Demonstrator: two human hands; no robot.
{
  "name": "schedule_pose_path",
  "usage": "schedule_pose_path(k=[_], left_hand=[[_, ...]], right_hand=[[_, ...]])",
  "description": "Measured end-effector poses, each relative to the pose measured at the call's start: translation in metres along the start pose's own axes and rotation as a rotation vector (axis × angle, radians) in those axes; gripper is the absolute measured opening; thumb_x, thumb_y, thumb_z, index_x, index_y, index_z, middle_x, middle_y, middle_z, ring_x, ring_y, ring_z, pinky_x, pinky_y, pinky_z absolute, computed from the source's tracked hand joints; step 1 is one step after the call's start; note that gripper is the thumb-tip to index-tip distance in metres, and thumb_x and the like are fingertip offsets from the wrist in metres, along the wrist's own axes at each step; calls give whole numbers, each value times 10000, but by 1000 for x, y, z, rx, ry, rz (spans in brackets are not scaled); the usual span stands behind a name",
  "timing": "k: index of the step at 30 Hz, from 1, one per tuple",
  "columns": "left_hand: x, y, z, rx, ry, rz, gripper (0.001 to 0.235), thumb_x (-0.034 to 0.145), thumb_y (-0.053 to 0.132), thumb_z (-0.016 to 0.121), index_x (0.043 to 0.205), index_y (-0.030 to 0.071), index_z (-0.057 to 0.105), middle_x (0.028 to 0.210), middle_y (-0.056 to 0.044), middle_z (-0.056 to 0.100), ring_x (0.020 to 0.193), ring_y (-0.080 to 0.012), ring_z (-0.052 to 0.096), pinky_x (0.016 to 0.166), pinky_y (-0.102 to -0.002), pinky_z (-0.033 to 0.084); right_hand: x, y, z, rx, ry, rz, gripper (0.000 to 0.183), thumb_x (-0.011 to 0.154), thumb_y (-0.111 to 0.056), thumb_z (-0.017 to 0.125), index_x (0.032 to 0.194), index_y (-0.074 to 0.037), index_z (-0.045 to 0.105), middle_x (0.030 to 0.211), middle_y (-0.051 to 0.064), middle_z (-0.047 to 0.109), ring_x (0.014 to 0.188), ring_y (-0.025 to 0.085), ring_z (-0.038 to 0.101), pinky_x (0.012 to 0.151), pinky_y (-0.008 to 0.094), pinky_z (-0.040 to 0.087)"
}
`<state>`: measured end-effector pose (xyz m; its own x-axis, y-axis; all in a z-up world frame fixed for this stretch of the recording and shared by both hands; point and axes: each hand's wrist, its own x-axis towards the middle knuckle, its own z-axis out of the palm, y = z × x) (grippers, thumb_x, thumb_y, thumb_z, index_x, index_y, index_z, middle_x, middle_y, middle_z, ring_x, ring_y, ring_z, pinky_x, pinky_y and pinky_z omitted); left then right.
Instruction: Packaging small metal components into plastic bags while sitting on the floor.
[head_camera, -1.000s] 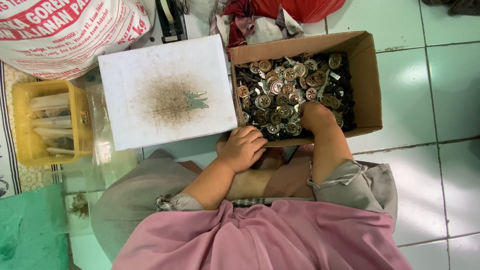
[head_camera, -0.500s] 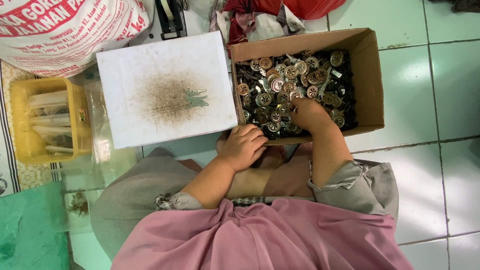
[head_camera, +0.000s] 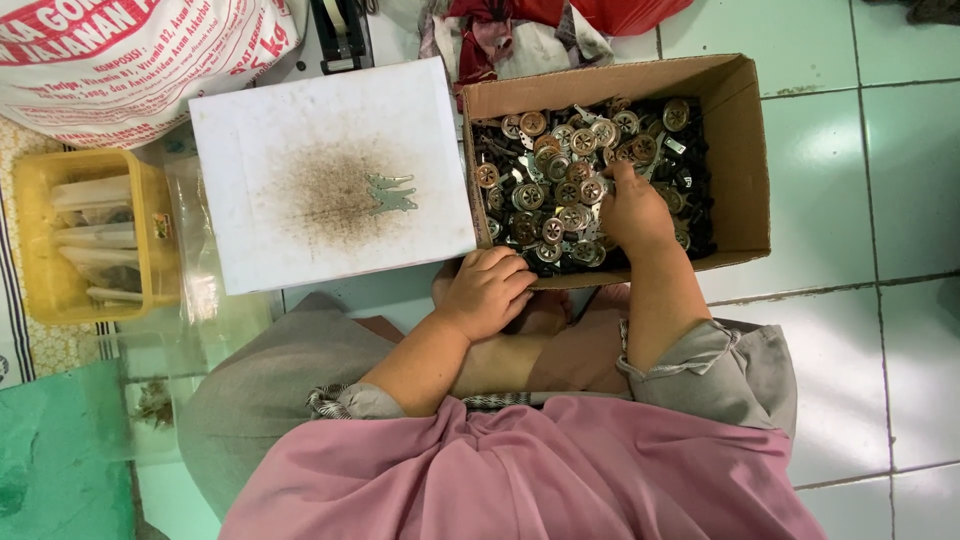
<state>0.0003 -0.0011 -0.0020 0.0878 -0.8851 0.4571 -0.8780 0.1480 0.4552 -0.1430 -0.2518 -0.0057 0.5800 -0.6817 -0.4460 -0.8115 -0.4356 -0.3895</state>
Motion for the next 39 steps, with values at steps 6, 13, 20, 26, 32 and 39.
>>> schedule_pose_path(k=[6, 13, 20, 26, 32, 39], left_hand=[[3, 2, -5, -5, 7, 9, 138, 915, 291, 680, 972, 167, 706, 1015, -10, 665, 1132, -249, 607, 864, -395, 487], [0, 0, 0, -1, 8, 3, 137, 908, 299, 682, 969, 178, 704, 1012, 0, 657, 1128, -238, 605, 854, -387, 479], [0, -1, 2, -3, 2, 4, 139, 904, 300, 684, 967, 177, 705, 1021, 1, 660, 1131, -238, 605, 847, -395, 478], [1, 0, -1, 10, 10, 11, 130, 904, 301, 683, 961, 185, 704, 1013, 6, 661, 1124, -233, 605, 848, -385, 470], [1, 1, 0, -3, 11, 4, 146, 912, 305, 678, 974, 176, 705, 1027, -5, 665, 1132, -243, 604, 855, -392, 476], [2, 1, -1, -4, 20, 10, 139, 923, 303, 667, 971, 178, 704, 1018, 0, 660, 1130, -237, 602, 855, -385, 473]], right_hand=[[7, 8, 10, -146, -8, -31, 256, 1007, -88, 551, 1206, -65, 711, 1166, 215, 649, 958, 396, 725, 744, 494, 629], [6, 9, 17, -213, -29, -22, 300, 996, -84, 533, 1188, -118, 761, 1108, 194, 656, 939, 391, 726, 731, 473, 630], [6, 10, 20, -244, 6, -43, 273, 990, -107, 554, 1138, -137, 781, 1034, 175, 680, 945, 368, 728, 743, 464, 632], [9, 13, 23, -213, -10, 0, 286, 990, -128, 548, 1153, -170, 780, 1075, 160, 676, 1007, 376, 718, 804, 482, 622], [6, 7, 18, -236, -33, -2, 282, 984, -145, 564, 1166, -185, 775, 1068, 148, 685, 1011, 358, 719, 818, 479, 624], [15, 18, 29, -292, -11, -45, 268, 963, -167, 569, 1123, -181, 783, 1008, 143, 687, 970, 365, 730, 789, 471, 630]])
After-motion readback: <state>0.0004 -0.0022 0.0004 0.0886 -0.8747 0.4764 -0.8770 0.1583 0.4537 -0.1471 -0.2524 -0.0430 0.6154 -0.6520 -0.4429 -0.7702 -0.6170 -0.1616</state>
